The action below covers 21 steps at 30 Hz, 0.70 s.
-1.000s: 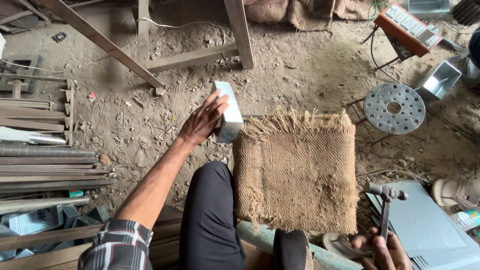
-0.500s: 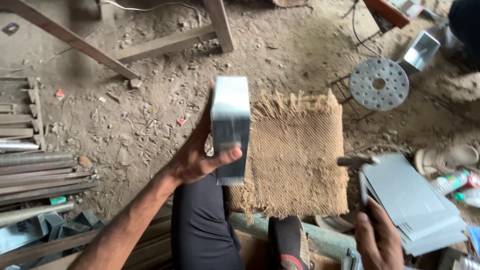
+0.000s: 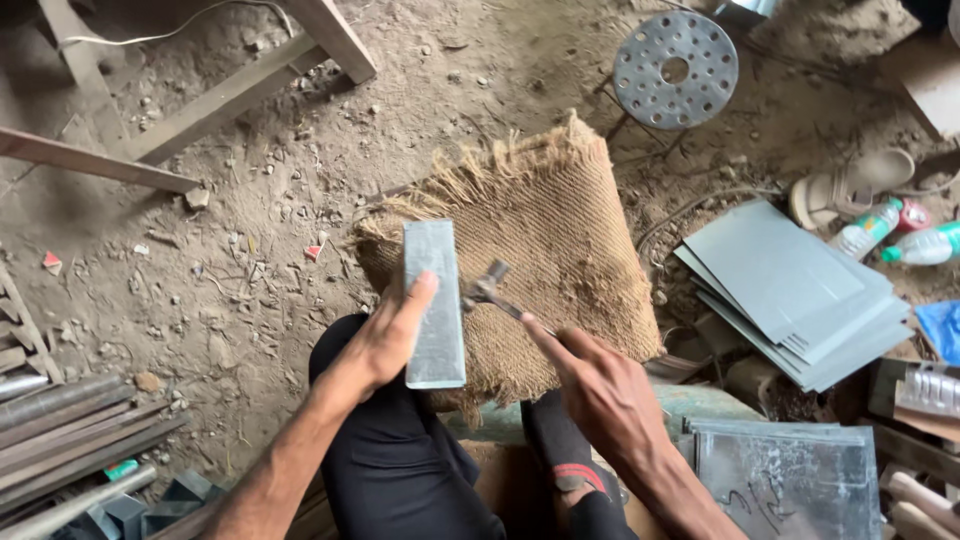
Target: The person hammers a rectangular metal piece placed on a burlap pad. They repeatedly strike the metal with a hammer, repositioning it to hit different edges and surfaces.
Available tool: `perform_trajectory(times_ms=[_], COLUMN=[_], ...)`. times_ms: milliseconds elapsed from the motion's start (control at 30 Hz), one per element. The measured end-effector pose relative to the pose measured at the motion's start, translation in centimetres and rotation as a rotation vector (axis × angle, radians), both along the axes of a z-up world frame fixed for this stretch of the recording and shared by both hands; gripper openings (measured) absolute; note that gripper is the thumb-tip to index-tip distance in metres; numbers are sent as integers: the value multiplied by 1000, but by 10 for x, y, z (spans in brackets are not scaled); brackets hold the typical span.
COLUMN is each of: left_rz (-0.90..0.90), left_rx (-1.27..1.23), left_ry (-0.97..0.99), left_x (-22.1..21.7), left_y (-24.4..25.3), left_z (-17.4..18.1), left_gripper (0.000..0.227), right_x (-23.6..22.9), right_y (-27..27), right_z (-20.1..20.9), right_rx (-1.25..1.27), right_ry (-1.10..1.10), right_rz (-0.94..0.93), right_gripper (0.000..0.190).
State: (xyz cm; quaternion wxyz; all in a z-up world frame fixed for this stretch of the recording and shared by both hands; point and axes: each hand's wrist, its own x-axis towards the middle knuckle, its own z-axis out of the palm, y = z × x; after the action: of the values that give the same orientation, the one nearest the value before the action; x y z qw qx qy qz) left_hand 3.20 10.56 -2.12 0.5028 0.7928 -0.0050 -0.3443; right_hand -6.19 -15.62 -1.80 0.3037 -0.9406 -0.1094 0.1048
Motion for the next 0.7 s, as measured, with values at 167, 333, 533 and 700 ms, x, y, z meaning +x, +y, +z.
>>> perform_trajectory(times_ms=[167,333,533,700], left_rz=[-26,3,-61,-1], left_rx=[-62,-1,45,54], left_ry=[139,182,77,152], left_x=[17,22,20,18], left_y=[10,9,-1,-5], left_z=[-1,-2,6,10], left_gripper=[84,89,89,89], right_x=[12,16,12,14], right_y=[12,20,38,41], right_z=[-5,-9,-28,-38], right_rx=[242,440,434,493], right_ry=[179,-19,42,-69], right_rz=[-82,-217,-225,-288], right_gripper=[61,64,57,56])
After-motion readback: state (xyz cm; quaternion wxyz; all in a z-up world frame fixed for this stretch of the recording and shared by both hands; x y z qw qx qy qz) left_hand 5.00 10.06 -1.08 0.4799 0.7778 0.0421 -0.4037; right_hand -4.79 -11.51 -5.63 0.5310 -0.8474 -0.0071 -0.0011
